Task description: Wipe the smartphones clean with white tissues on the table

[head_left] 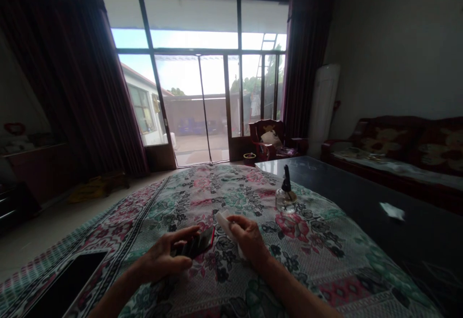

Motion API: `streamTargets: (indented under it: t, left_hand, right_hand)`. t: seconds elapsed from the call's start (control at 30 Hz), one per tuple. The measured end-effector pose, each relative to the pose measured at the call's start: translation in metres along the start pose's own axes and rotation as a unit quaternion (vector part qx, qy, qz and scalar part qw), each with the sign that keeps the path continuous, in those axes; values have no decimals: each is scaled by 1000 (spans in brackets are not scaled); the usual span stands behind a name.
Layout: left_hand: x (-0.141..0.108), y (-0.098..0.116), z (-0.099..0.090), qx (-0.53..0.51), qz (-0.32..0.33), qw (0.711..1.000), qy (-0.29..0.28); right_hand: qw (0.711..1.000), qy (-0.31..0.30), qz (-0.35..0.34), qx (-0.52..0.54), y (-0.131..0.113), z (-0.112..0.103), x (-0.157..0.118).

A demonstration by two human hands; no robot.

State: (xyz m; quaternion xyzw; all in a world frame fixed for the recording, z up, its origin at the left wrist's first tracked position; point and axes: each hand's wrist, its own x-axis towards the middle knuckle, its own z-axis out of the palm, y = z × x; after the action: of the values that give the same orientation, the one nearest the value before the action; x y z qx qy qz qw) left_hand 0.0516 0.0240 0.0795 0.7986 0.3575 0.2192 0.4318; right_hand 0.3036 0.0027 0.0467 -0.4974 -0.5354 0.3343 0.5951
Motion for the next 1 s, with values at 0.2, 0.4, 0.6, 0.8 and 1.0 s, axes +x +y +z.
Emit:
streamTargets:
  t: [0.2, 0.4, 0.6, 0.8, 1.0]
  left_hand:
    - [0, -6, -1, -54, 3, 999, 9]
    - [-2, -6, -1, -88, 1, 996, 33]
    - [-1, -5, 5, -135, 8, 991, 11]
    - [-3, -3, 3, -154, -12, 987, 42]
    - [-1, -6, 6, -134, 3, 991, 27]
  right_hand:
    - [994, -61, -84, 33, -17, 15, -13]
    - [991, -62, -110, 40, -30, 22, -20]
    - [995, -38, -90, 37, -20, 19, -15]
    - [992, -31, -117, 34, -28, 26, -24]
    - [994, -33, -100, 36, -21, 22, -18]
